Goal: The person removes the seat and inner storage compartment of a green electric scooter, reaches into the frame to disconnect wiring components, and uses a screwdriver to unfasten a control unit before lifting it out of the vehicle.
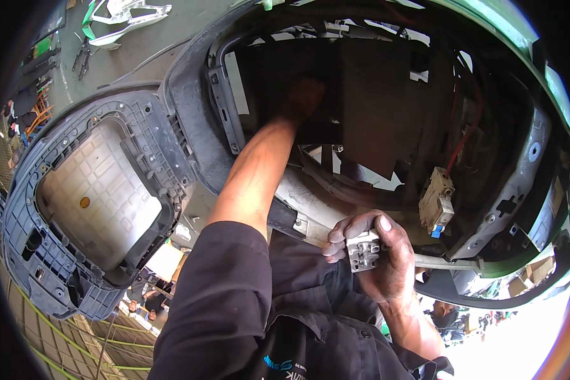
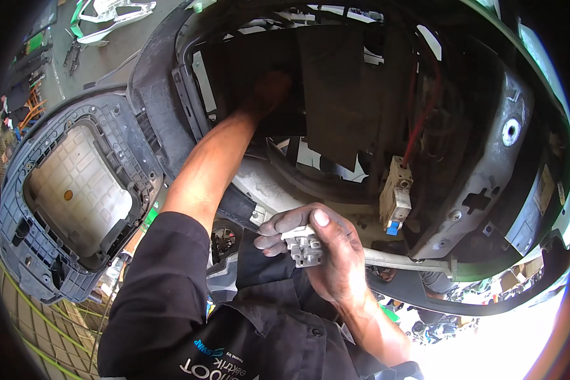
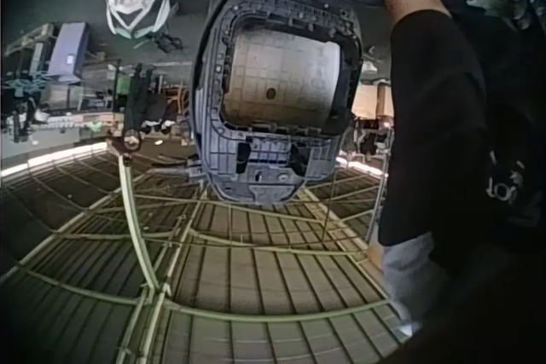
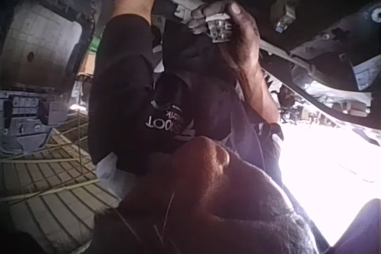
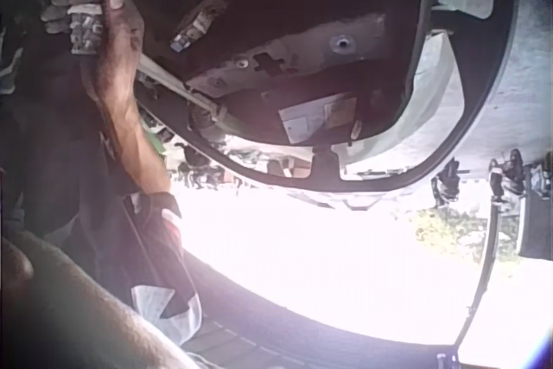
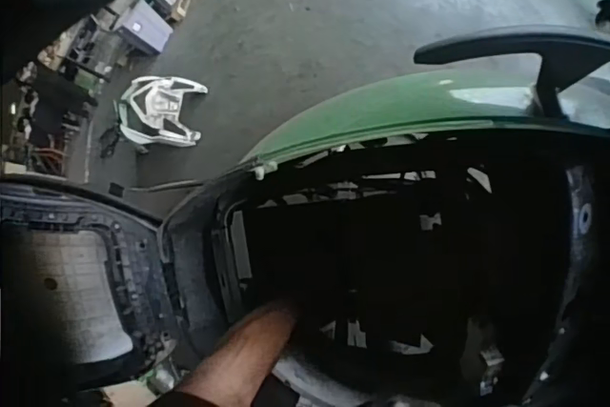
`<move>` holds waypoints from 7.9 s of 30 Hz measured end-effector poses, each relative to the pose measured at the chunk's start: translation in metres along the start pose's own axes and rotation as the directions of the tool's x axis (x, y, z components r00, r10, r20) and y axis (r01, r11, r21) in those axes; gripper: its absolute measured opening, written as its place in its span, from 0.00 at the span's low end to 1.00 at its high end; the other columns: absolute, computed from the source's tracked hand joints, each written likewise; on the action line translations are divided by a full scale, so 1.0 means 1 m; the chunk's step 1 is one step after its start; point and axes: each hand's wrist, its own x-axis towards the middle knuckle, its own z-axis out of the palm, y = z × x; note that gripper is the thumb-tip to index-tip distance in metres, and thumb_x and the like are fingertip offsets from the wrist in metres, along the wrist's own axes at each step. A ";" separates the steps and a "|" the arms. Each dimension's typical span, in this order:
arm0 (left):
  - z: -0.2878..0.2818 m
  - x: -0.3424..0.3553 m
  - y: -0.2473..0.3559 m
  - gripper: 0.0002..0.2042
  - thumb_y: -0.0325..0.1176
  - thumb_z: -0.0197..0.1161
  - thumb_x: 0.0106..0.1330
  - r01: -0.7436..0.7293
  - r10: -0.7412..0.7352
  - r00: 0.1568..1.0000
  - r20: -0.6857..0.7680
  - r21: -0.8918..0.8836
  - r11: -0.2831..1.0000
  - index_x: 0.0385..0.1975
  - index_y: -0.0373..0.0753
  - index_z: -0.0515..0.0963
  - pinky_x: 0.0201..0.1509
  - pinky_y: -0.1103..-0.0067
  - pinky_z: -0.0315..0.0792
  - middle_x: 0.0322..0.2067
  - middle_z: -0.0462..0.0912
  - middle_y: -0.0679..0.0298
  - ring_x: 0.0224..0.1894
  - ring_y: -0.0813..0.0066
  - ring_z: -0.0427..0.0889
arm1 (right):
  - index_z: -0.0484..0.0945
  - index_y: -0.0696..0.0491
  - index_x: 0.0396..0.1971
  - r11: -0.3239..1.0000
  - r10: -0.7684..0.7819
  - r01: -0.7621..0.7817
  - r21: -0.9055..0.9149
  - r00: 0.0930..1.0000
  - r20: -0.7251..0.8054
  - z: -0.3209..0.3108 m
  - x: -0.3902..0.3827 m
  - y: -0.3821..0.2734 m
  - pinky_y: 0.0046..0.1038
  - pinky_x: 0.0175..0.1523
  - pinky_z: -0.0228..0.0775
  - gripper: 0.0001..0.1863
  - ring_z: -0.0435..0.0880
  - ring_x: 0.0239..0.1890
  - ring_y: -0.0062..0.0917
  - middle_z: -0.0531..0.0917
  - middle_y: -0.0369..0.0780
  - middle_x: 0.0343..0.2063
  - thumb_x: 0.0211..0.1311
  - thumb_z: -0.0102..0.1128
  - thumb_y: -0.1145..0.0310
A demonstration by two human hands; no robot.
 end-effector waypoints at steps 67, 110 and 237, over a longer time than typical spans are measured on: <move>0.032 0.030 -0.006 0.26 0.26 0.51 0.62 0.181 -0.205 0.891 0.404 0.097 0.979 0.63 0.32 0.62 0.72 0.65 0.55 0.65 0.60 0.48 0.67 0.52 0.60 | 0.75 0.62 0.35 0.998 -0.008 0.005 0.061 0.999 0.049 0.009 -0.021 0.008 0.44 0.49 0.73 0.24 0.81 0.38 0.45 0.80 0.54 0.32 0.68 0.47 0.52; -0.012 0.061 -0.034 0.23 0.51 0.61 0.61 0.602 -0.852 0.456 0.257 -0.794 0.083 0.45 0.36 0.79 0.59 0.69 0.66 0.50 0.78 0.54 0.55 0.63 0.74 | 0.75 0.59 0.33 1.000 -0.020 0.021 0.015 0.999 -0.032 0.006 -0.022 0.012 0.42 0.43 0.72 0.24 0.79 0.34 0.43 0.80 0.51 0.29 0.68 0.45 0.51; 0.014 0.000 0.032 0.09 0.35 0.52 0.62 0.183 -0.231 0.875 0.425 0.151 0.971 0.39 0.44 0.77 0.53 0.62 0.72 0.42 0.80 0.58 0.48 0.62 0.78 | 0.75 0.64 0.36 1.000 -0.010 0.010 -0.001 0.998 0.059 -0.004 -0.032 0.025 0.42 0.47 0.76 0.26 0.80 0.44 0.48 0.80 0.54 0.35 0.68 0.48 0.51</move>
